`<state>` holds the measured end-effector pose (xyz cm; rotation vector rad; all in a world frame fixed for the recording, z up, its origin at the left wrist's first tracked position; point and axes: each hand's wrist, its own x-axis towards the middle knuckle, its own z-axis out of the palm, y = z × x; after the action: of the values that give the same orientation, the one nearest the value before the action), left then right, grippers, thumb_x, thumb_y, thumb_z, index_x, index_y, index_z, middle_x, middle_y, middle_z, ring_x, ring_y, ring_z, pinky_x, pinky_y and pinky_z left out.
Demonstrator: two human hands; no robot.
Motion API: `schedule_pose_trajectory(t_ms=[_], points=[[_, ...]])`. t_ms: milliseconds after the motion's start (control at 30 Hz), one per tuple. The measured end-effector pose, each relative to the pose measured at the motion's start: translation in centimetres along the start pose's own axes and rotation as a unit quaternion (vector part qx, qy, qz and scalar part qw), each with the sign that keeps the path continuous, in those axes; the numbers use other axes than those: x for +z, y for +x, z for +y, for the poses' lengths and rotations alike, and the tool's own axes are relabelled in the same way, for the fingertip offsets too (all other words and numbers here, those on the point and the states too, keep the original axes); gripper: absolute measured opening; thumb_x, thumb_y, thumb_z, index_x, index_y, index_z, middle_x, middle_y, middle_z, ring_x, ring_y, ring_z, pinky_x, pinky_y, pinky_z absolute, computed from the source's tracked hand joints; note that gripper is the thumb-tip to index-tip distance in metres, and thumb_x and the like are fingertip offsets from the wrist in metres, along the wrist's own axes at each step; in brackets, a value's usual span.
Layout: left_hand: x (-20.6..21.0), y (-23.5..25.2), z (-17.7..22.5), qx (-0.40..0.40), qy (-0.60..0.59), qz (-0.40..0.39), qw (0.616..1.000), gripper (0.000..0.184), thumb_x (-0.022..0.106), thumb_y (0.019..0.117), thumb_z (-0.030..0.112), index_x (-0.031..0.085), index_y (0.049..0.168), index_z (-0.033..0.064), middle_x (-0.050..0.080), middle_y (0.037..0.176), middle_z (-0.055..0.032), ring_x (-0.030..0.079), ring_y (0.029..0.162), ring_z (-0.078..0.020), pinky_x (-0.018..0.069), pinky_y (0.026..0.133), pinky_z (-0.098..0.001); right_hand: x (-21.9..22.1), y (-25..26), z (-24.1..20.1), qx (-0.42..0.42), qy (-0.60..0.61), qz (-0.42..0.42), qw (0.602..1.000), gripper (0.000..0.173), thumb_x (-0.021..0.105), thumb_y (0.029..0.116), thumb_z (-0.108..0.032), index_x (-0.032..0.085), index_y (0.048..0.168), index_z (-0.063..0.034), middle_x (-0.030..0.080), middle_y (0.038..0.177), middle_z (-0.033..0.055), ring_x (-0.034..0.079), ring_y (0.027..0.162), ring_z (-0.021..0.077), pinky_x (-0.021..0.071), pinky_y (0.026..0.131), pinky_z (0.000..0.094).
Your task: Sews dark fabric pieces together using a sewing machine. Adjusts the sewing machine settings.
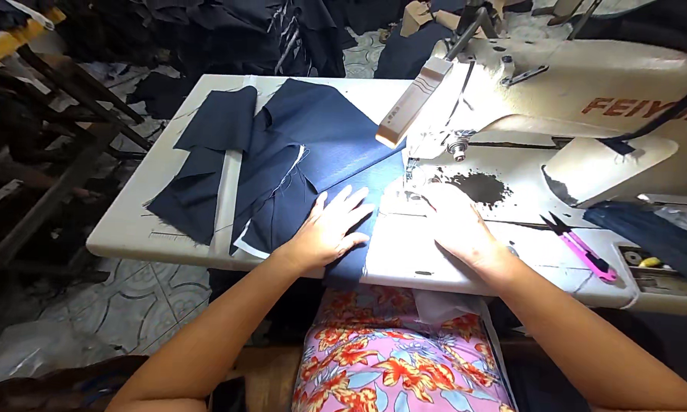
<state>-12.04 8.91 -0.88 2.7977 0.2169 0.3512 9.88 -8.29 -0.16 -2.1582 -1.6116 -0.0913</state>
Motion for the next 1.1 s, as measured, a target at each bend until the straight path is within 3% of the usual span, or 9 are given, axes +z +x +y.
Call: schedule_pose_trajectory(t_ms=[100,300,400,467,567,667,800,967,1100], points=[[-0.8,1.2,1.8,-0.042,0.009,-0.103,0.994,0.054,0.045,0.1078,0.038,0.046,0.156,0.0141,0.033,0.167,-0.005,0.017,0.158,-0.0319,0.0086,0.121,-0.0686,-0.6,1.2,0.9,0.035,-0.018,-0.021,0.999,0.034,0.053,0.1032,-0.009,0.063,0.134,0.0032,0.062,0.136,0.0256,0.056,0.132,0.0428,0.0426,0.11,0.0599],[2.5,2.9,3.8,-0.068,0.01,-0.092,0.993,0.062,0.036,0.1076,0.052,0.042,0.159,0.0178,0.034,0.167,-0.0037,0.017,0.158,-0.0347,0.0075,0.117,-0.0766,-1.0,4.1,4.1,0.02,0.01,-0.042,0.999,0.032,0.06,0.0987,-0.008,0.066,0.13,-0.0047,0.064,0.13,0.0204,0.056,0.128,0.0409,0.0465,0.103,0.0612],[2.6,4.0,4.6,-0.073,0.013,-0.112,0.991,0.062,0.036,0.1078,0.052,0.04,0.159,0.0172,0.032,0.168,-0.0044,0.016,0.159,-0.0344,0.0071,0.117,-0.0763,-1.4,5.5,4.7,0.013,-0.021,-0.117,0.993,0.044,0.053,0.1036,-0.008,0.054,0.148,-0.0055,0.055,0.148,0.0218,0.043,0.144,0.0441,0.0372,0.112,0.0638],[2.5,4.8,5.1,-0.083,0.002,-0.122,0.989,0.061,0.038,0.1083,0.05,0.04,0.159,0.0165,0.031,0.168,-0.0046,0.015,0.159,-0.0343,0.0065,0.117,-0.0763,-1.9,6.5,4.3,0.012,-0.031,-0.161,0.986,0.043,0.053,0.1039,-0.01,0.055,0.147,-0.005,0.056,0.145,0.0226,0.045,0.142,0.0437,0.0352,0.111,0.0665],[2.8,5.6,5.4,-0.092,-0.001,-0.123,0.988,0.06,0.039,0.1086,0.049,0.04,0.159,0.0162,0.032,0.168,-0.0055,0.015,0.159,-0.0344,0.0067,0.117,-0.0763,-2.3,7.5,4.1,0.045,-0.061,-0.24,0.968,0.045,0.055,0.105,-0.015,0.053,0.15,-0.0086,0.054,0.15,0.0183,0.034,0.15,0.0406,0.0225,0.119,0.0681],[2.8,6.3,5.5,-0.107,-0.001,-0.128,0.986,0.06,0.039,0.1088,0.049,0.039,0.16,0.0169,0.03,0.169,-0.0048,0.014,0.159,-0.0333,0.0054,0.118,-0.0756,-1.9,7.9,4.7,0.059,-0.064,-0.225,0.97,0.038,0.053,0.106,-0.016,0.059,0.143,-0.0078,0.055,0.149,0.017,0.032,0.152,0.0389,0.0188,0.122,0.0659],[3.0,6.8,5.6,-0.119,0.008,-0.127,0.985,0.061,0.038,0.1087,0.05,0.038,0.16,0.0168,0.029,0.169,-0.0044,0.013,0.159,-0.0337,0.005,0.118,-0.0752,-0.9,7.1,4.8,0.015,0.059,-0.037,0.997,0.026,0.054,0.1034,-0.007,0.072,0.118,0.0059,0.07,0.118,0.0266,0.064,0.118,0.0431,0.0455,0.106,0.0568],[3.2,6.7,5.6,-0.122,0.012,-0.127,0.984,0.061,0.036,0.1089,0.05,0.037,0.161,0.018,0.028,0.17,-0.0032,0.011,0.159,-0.0337,0.0041,0.117,-0.0757,-0.4,7.9,2.8,0.173,0.154,-0.058,0.971,0.022,0.067,0.0976,-0.01,0.072,0.114,0.0041,0.071,0.116,0.0236,0.067,0.113,0.0361,0.05,0.101,0.0511],[3.3,6.6,5.6,-0.121,0.006,-0.119,0.986,0.061,0.037,0.1088,0.05,0.038,0.16,0.0177,0.029,0.169,-0.0037,0.012,0.159,-0.034,0.0037,0.117,-0.0761,2.0,9.0,4.1,0.186,0.152,-0.047,0.97,0.018,0.068,0.0962,-0.012,0.073,0.108,0.0001,0.069,0.116,0.0208,0.065,0.113,0.035,0.049,0.1,0.0535]])
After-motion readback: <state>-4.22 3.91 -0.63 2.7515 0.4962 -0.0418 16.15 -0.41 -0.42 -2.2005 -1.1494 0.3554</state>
